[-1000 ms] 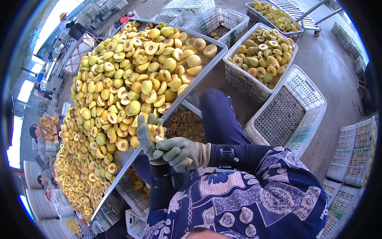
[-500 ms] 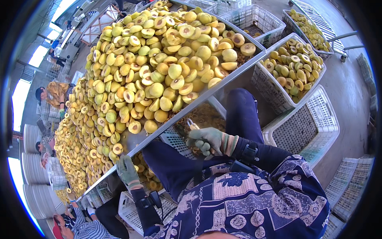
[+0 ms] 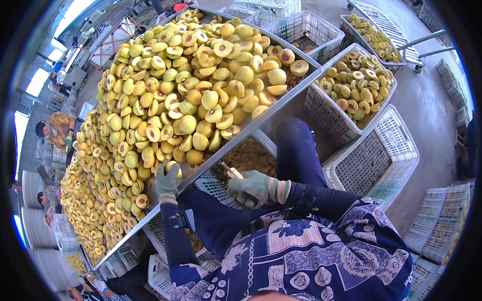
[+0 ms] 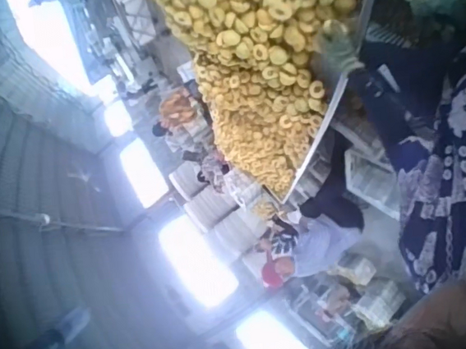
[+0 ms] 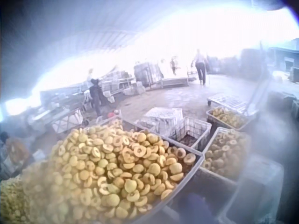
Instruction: The person scoops halved peaches from a crate onto a metal tray, then uses a tool to remove the pits from individual peach halves, dropping the fruit into a separate crate.
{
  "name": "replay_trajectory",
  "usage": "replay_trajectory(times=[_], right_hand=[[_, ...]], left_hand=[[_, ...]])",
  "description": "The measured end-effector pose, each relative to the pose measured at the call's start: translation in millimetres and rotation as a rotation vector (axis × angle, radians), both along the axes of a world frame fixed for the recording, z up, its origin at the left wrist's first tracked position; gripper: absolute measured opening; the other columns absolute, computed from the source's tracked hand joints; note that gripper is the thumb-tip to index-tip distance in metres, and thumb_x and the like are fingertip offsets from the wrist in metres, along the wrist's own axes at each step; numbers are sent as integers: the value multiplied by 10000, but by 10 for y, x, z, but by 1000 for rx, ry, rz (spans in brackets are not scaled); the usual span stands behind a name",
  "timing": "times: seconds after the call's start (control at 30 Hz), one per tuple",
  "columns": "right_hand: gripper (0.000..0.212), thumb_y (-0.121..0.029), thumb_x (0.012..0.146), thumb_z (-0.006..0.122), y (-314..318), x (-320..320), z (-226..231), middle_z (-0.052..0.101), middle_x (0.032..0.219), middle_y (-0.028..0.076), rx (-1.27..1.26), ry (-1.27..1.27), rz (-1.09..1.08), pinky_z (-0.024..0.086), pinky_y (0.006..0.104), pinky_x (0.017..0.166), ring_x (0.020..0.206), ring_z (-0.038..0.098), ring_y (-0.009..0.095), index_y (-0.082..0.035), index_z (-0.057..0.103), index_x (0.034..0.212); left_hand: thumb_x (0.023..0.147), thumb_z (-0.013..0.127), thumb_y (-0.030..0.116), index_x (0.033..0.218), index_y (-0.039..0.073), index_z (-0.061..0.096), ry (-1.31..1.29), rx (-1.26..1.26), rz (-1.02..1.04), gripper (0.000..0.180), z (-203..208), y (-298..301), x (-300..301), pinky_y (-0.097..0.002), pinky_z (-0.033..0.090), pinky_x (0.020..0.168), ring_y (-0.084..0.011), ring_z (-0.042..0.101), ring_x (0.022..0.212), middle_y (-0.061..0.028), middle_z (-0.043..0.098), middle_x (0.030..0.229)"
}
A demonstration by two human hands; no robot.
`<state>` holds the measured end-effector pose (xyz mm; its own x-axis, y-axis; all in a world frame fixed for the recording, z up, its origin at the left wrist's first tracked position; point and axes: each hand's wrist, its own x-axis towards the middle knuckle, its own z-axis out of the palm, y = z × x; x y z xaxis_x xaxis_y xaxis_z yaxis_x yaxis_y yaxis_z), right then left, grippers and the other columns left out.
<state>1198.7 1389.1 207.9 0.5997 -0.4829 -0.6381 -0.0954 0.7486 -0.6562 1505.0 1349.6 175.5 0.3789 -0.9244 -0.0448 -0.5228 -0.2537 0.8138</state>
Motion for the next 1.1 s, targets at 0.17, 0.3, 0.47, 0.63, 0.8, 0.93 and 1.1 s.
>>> replay_trajectory(times=[0.17,0.3,0.47,0.63,0.8,0.93,1.1], right_hand=[[327,-366,853,551,-33,198,220,550,635,18,-190,-39,91,406,238,405,445,495,103,-73,566,996],[262,-345,875,541,25,310,309,583,659,25,-349,-71,56,432,250,443,474,535,109,-136,573,1030],[313,-327,882,556,120,181,140,656,796,95,-757,49,-63,504,312,642,697,645,187,-85,569,1079],[301,-328,884,571,143,52,81,655,813,85,-926,149,-56,501,298,636,682,634,167,-76,573,1049],[363,-377,849,624,94,-98,355,643,829,46,-185,-144,-126,496,255,595,617,588,105,-81,574,1054],[400,-294,824,638,-50,-23,-58,661,916,112,-763,54,-274,505,346,731,796,649,241,-76,544,1146],[285,-270,831,609,-138,-141,-25,643,892,169,-1273,229,-238,493,389,750,844,632,334,-66,571,1028]], left_hand=[[819,675,157,1244,-20,476,-250,-499,-314,502,319,285,-505,-306,527,712,-207,643,863,-95,649,1039],[897,521,438,1272,-2,465,1300,-269,-158,580,637,472,-1214,-384,477,838,-273,593,931,-183,595,1118],[915,436,531,1275,-1,459,1135,-283,-89,643,578,510,-1578,-409,478,840,-307,581,923,-221,572,1147],[939,410,484,1304,18,437,1037,-325,-81,592,513,488,-1740,-403,479,825,-297,574,963,-211,563,1164],[948,424,407,1373,8,353,889,-473,-244,587,518,497,-1838,-403,454,898,-297,542,1052,-191,508,1254],[974,394,325,1374,-55,315,491,-363,-495,557,466,523,-1720,-340,400,993,-265,472,1198,-177,425,1356],[934,428,165,1330,-64,381,-473,-584,-629,460,82,507,-1273,-377,430,948,-284,536,1083,-198,514,1251]])
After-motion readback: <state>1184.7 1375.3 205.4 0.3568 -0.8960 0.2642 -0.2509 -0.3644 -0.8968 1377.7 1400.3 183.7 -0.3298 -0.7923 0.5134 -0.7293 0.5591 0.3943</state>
